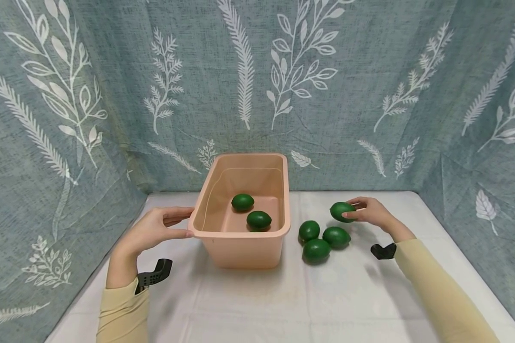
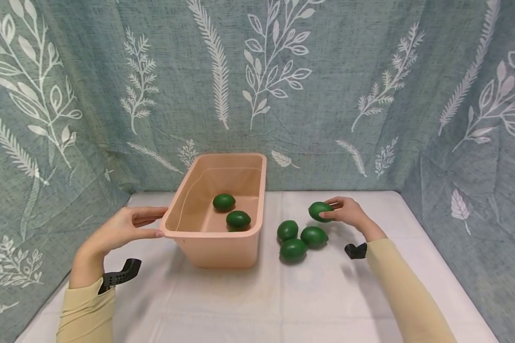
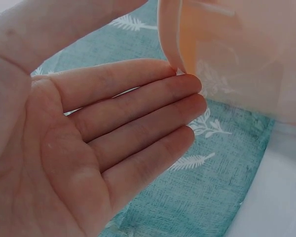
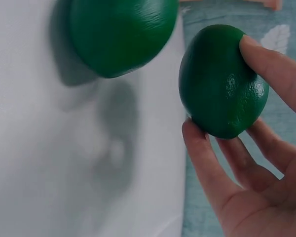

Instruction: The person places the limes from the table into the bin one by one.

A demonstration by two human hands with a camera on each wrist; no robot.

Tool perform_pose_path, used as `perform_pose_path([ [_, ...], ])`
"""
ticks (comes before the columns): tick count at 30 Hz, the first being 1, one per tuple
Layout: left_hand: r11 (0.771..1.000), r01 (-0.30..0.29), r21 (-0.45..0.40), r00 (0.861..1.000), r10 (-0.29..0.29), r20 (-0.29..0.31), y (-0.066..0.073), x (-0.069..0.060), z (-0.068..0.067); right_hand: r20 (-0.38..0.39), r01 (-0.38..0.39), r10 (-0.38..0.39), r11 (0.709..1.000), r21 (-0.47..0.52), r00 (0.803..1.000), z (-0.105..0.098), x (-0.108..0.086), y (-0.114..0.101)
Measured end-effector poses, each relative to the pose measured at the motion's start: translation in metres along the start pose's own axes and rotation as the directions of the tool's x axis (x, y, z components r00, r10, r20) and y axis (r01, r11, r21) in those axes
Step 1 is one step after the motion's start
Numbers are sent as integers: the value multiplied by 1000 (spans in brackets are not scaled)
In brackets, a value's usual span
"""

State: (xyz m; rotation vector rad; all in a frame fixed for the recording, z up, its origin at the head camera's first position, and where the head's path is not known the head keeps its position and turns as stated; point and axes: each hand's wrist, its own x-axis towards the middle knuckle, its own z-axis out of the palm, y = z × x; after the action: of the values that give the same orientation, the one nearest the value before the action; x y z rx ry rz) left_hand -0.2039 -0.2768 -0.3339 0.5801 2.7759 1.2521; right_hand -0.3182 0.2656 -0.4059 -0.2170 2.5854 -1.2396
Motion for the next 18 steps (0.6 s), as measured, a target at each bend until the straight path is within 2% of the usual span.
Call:
perform_pose_path([
  [8,1000,-5,0,1000,5,4,1,0,-1,-32,32,-33,999,-30,999,-9,-10,-18],
  [18,1000,16,-19,1000,-16,8,1,0,0,-29,58,-58,998,-25,998,-13,-16,-56],
])
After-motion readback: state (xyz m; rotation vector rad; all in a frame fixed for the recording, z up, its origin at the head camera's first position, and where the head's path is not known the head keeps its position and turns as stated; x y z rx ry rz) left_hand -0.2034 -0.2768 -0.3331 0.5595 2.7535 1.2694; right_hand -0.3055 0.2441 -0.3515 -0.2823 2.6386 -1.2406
